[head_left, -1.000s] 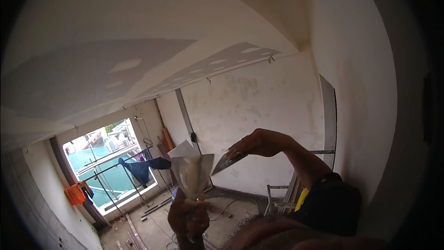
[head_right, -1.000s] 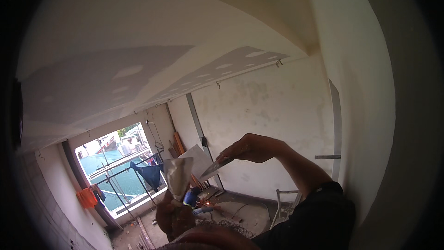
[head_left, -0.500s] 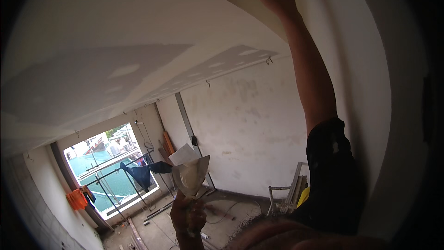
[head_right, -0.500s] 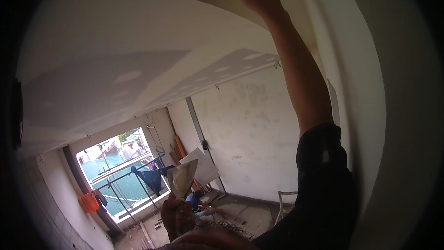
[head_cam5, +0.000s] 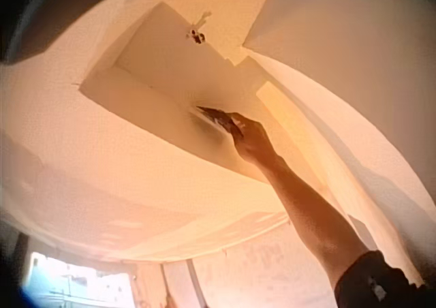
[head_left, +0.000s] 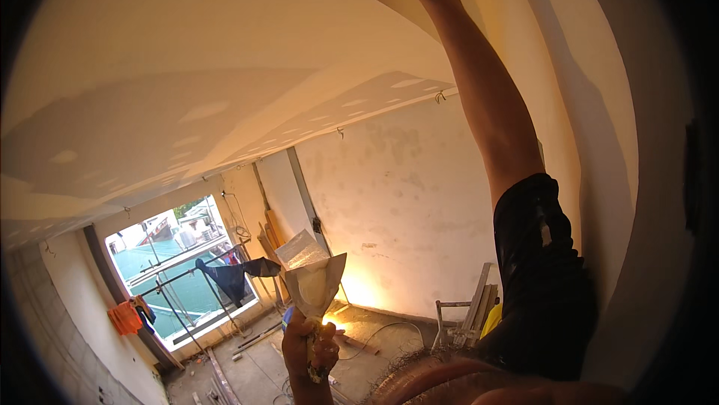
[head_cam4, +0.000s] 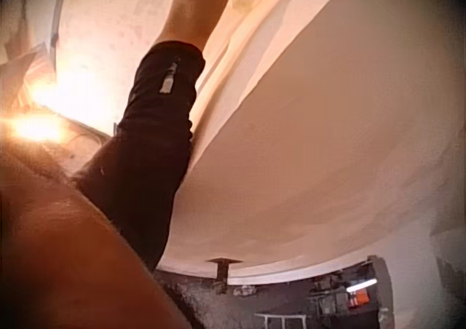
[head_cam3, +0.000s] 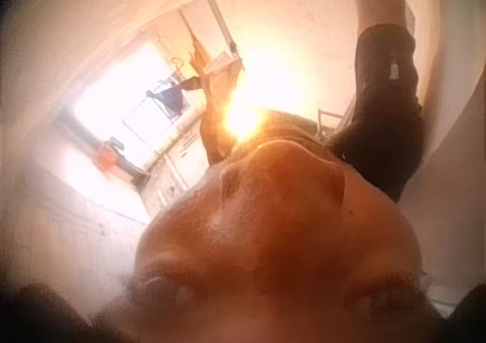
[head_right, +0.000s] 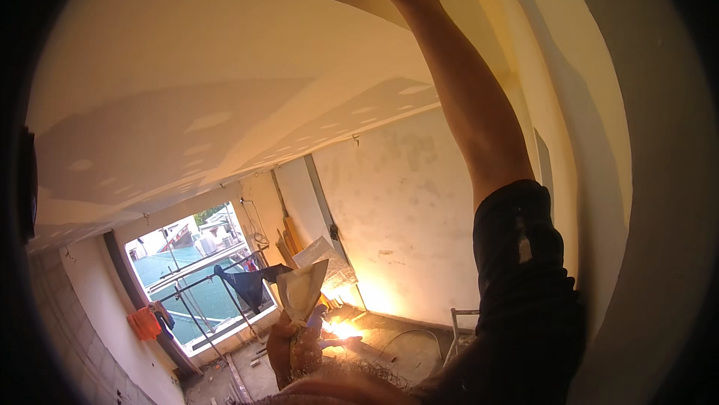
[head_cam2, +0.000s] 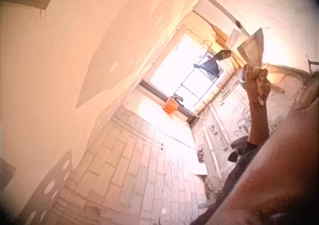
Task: The person applies plaster to the ceiling using a hawk and trowel, repeatedly smoothing the surface. Another person is visible in the background performing welding work.
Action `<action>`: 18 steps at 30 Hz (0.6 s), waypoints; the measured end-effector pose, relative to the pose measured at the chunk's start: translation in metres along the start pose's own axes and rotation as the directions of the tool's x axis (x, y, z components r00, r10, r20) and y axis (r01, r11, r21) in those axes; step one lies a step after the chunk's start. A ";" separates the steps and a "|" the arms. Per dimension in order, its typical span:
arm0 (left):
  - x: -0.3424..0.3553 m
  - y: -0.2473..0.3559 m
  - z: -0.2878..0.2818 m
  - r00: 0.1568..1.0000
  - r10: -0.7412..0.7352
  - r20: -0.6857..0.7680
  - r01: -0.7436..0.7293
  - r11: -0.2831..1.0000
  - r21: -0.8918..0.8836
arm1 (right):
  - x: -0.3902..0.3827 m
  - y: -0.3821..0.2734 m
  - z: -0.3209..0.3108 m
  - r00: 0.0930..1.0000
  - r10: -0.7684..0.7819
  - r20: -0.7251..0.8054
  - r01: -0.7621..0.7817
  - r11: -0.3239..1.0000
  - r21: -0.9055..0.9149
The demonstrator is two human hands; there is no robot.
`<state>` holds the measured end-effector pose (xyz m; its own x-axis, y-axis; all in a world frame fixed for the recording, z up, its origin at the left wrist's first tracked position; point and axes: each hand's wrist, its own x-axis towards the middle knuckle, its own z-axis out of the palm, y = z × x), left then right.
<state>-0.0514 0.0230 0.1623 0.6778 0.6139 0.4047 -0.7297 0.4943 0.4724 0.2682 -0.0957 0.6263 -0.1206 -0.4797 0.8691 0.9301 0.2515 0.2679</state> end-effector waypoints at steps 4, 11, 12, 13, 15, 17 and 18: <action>0.002 -0.001 -0.004 0.999 0.038 -0.026 -0.036 0.996 0.084 | 0.003 0.011 0.008 0.987 -0.156 -0.047 0.155 0.988 -0.011; 0.005 -0.003 -0.008 1.000 0.019 -0.024 -0.016 0.995 0.102 | 0.003 0.006 0.006 0.987 -0.161 -0.020 0.161 0.987 0.006; 0.004 -0.003 -0.007 1.000 0.016 -0.026 -0.013 0.994 0.108 | 0.003 0.005 0.006 0.988 -0.157 -0.008 0.157 0.988 0.003; 0.003 -0.003 -0.007 1.000 0.003 -0.029 -0.001 0.997 0.083 | 0.002 0.004 0.006 0.990 -0.144 -0.012 0.144 0.990 0.010; 0.003 -0.003 -0.006 0.999 -0.023 -0.034 0.024 0.999 0.031 | 0.001 0.002 0.008 0.993 -0.118 -0.022 0.118 0.993 0.023; 0.003 -0.003 -0.009 0.999 -0.039 0.000 0.039 0.999 -0.007 | 0.001 0.003 0.008 0.988 -0.151 -0.031 0.151 0.988 0.006; 0.003 -0.003 -0.010 0.999 -0.047 0.019 0.047 0.999 -0.026 | 0.002 0.003 0.009 0.985 -0.168 -0.035 0.168 0.986 -0.002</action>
<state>-0.0479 0.0296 0.1543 0.7128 0.5784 0.3966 -0.6989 0.5389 0.4702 0.2677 -0.0887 0.6324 -0.2631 -0.5444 0.7965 0.8973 0.1652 0.4093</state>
